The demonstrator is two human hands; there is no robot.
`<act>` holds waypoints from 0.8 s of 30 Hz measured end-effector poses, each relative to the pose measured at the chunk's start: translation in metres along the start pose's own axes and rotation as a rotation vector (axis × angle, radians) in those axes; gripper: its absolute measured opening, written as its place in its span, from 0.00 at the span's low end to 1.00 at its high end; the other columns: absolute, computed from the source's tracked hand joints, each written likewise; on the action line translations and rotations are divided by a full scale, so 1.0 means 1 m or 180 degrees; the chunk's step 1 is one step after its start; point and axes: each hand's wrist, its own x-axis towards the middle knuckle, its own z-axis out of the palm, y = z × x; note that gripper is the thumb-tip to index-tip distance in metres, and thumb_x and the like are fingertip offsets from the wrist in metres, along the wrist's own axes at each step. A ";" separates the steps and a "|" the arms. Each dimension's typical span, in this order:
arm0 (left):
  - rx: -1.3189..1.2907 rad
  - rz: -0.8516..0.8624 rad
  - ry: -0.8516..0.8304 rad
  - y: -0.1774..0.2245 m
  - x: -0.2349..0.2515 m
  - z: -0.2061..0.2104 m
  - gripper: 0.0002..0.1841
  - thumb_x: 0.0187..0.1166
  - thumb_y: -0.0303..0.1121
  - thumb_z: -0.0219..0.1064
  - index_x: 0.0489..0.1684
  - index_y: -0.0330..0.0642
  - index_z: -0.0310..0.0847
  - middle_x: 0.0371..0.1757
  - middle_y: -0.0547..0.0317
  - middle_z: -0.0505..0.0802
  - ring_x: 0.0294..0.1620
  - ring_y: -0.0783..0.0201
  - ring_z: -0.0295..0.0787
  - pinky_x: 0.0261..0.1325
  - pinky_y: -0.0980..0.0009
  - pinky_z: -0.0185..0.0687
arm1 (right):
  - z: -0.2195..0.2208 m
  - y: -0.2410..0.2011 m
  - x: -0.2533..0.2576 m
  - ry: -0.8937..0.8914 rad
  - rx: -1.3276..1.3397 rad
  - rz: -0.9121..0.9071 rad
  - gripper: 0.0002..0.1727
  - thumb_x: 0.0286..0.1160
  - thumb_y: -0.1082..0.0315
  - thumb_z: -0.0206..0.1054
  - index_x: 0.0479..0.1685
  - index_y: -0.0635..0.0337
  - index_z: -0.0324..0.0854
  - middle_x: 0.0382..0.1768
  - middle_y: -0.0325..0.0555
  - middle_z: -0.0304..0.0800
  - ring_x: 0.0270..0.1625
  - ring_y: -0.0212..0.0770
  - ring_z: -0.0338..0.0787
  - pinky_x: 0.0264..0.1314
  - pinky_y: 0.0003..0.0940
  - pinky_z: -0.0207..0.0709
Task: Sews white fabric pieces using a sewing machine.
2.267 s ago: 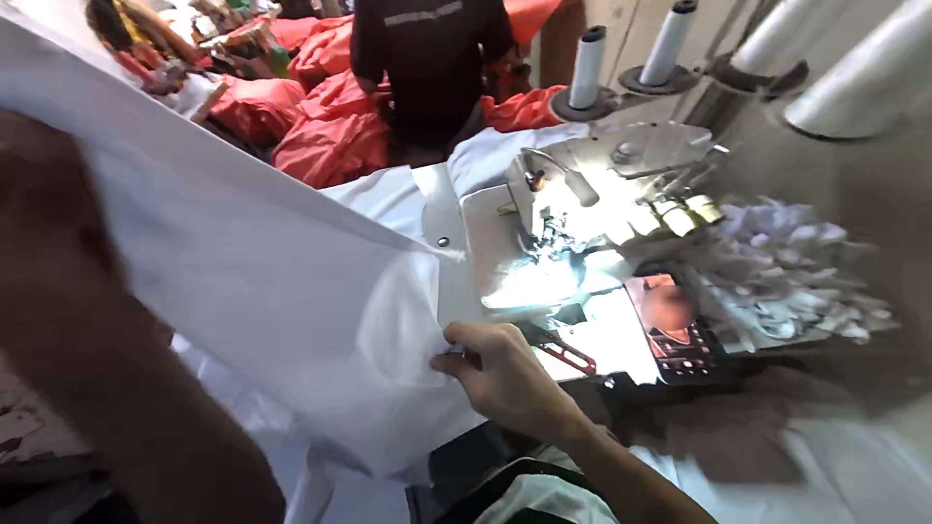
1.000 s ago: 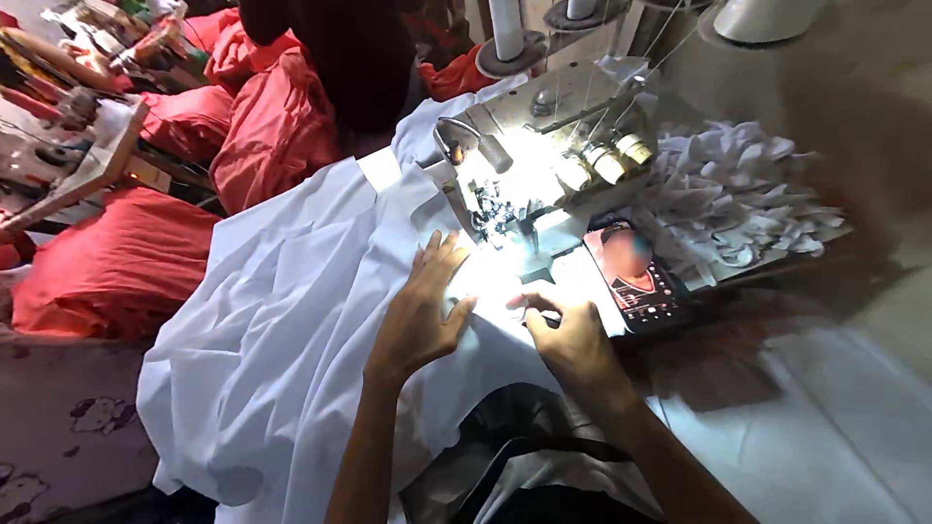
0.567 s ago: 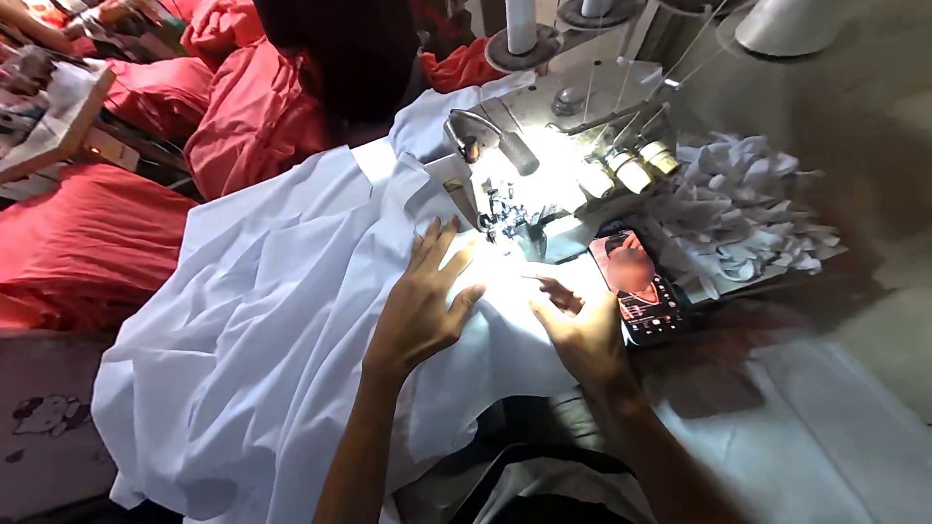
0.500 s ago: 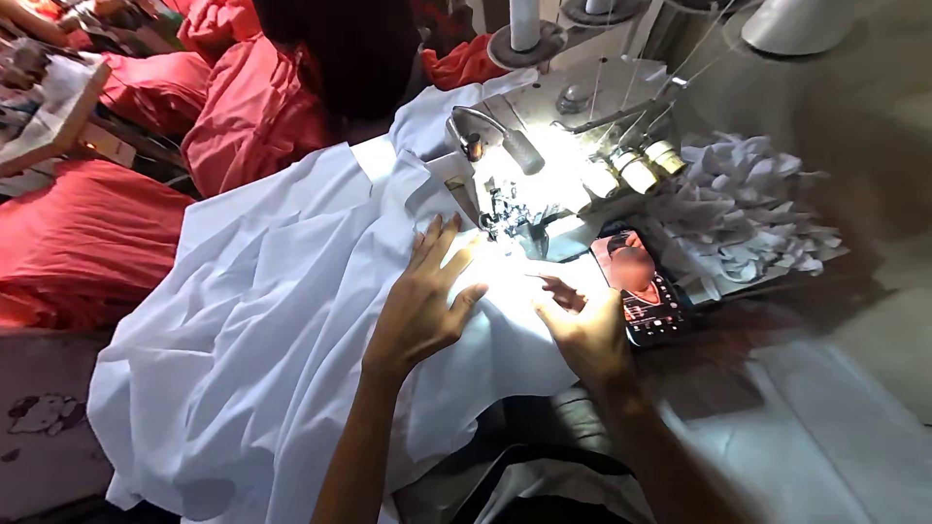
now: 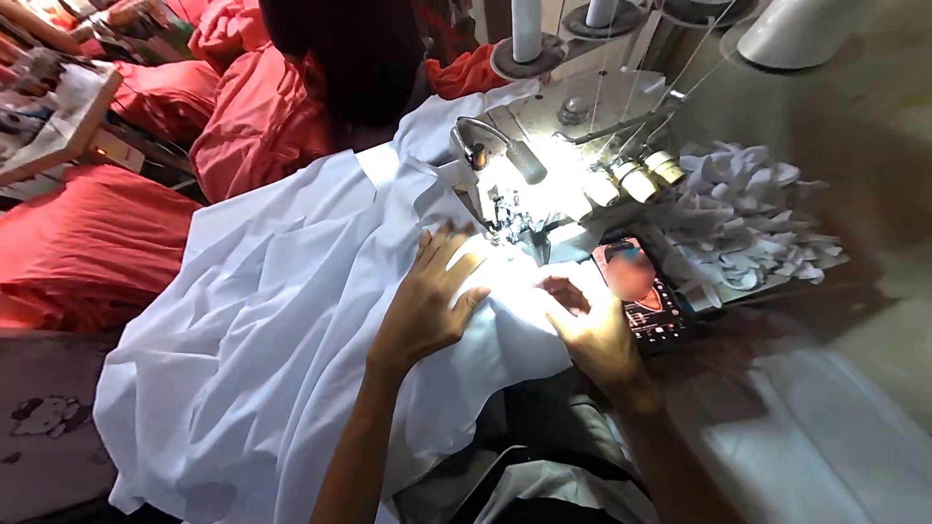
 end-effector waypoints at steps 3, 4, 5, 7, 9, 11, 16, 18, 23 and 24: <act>-0.0295 0.0161 0.0098 0.007 -0.006 -0.002 0.14 0.84 0.41 0.66 0.57 0.44 0.89 0.72 0.53 0.86 0.86 0.56 0.70 0.93 0.45 0.55 | 0.001 0.003 -0.003 -0.0086 0.0215 0.0064 0.09 0.73 0.71 0.67 0.48 0.61 0.87 0.40 0.39 0.94 0.43 0.28 0.93 0.47 0.22 0.89; -0.0329 0.0206 0.0083 0.009 -0.008 -0.002 0.11 0.84 0.39 0.66 0.50 0.44 0.89 0.67 0.53 0.88 0.82 0.56 0.74 0.92 0.46 0.57 | 0.000 0.004 -0.003 -0.0112 0.0238 0.0082 0.09 0.73 0.71 0.66 0.47 0.61 0.87 0.40 0.38 0.94 0.43 0.28 0.93 0.48 0.22 0.89; -0.0317 0.0259 0.0053 0.012 -0.009 -0.002 0.09 0.83 0.36 0.66 0.46 0.43 0.89 0.62 0.54 0.89 0.79 0.55 0.77 0.91 0.48 0.59 | -0.001 0.004 -0.002 -0.0134 0.0242 0.0097 0.09 0.72 0.72 0.66 0.47 0.61 0.87 0.40 0.38 0.94 0.42 0.28 0.93 0.48 0.21 0.88; -0.0329 0.0353 -0.0057 0.018 -0.010 -0.006 0.08 0.85 0.35 0.63 0.44 0.43 0.88 0.55 0.55 0.91 0.72 0.56 0.82 0.87 0.54 0.66 | -0.005 0.002 0.000 -0.0156 0.0239 0.0114 0.09 0.71 0.72 0.66 0.46 0.60 0.88 0.40 0.38 0.93 0.42 0.27 0.92 0.47 0.21 0.88; -0.0741 0.0447 -0.0118 0.019 -0.010 -0.012 0.08 0.86 0.32 0.61 0.45 0.40 0.86 0.48 0.56 0.92 0.63 0.60 0.85 0.78 0.60 0.73 | -0.010 0.001 0.004 -0.0132 0.0203 0.0060 0.10 0.68 0.72 0.66 0.44 0.60 0.89 0.40 0.37 0.93 0.41 0.26 0.91 0.45 0.20 0.87; -0.1407 0.0394 -0.0052 0.017 -0.010 -0.019 0.08 0.86 0.28 0.60 0.47 0.34 0.85 0.48 0.53 0.92 0.63 0.60 0.87 0.78 0.60 0.76 | -0.015 0.002 0.007 -0.0135 0.0093 -0.0028 0.10 0.66 0.71 0.66 0.42 0.60 0.90 0.40 0.35 0.93 0.41 0.23 0.89 0.44 0.18 0.85; -0.1139 -0.0219 0.0595 -0.020 -0.030 -0.060 0.14 0.84 0.22 0.58 0.62 0.30 0.83 0.66 0.50 0.88 0.74 0.59 0.81 0.80 0.61 0.76 | -0.018 -0.005 0.001 -0.0235 -0.0276 0.0135 0.12 0.66 0.74 0.66 0.46 0.71 0.85 0.39 0.34 0.92 0.40 0.10 0.87 0.47 0.10 0.82; -0.0294 -0.1021 0.0773 -0.050 -0.071 -0.094 0.18 0.83 0.23 0.59 0.70 0.35 0.79 0.72 0.51 0.86 0.75 0.60 0.81 0.80 0.61 0.76 | -0.019 -0.009 -0.004 -0.0407 -0.0388 0.0259 0.14 0.70 0.75 0.67 0.50 0.77 0.83 0.40 0.40 0.91 0.40 0.09 0.85 0.48 0.09 0.81; 0.0857 -0.2763 0.0542 -0.152 -0.212 -0.154 0.21 0.83 0.36 0.68 0.70 0.36 0.80 0.72 0.38 0.85 0.75 0.40 0.80 0.78 0.40 0.73 | -0.018 -0.010 -0.017 -0.0403 0.0353 0.0762 0.06 0.85 0.69 0.55 0.39 0.53 0.76 0.25 0.14 0.79 0.29 0.09 0.78 0.39 0.11 0.76; 0.0910 -0.2894 0.0478 -0.162 -0.237 -0.159 0.22 0.82 0.36 0.70 0.71 0.37 0.80 0.72 0.37 0.84 0.74 0.38 0.80 0.77 0.38 0.73 | -0.018 -0.011 -0.020 -0.0446 0.0497 0.0830 0.07 0.88 0.67 0.53 0.40 0.48 0.74 0.25 0.10 0.79 0.30 0.08 0.80 0.42 0.11 0.78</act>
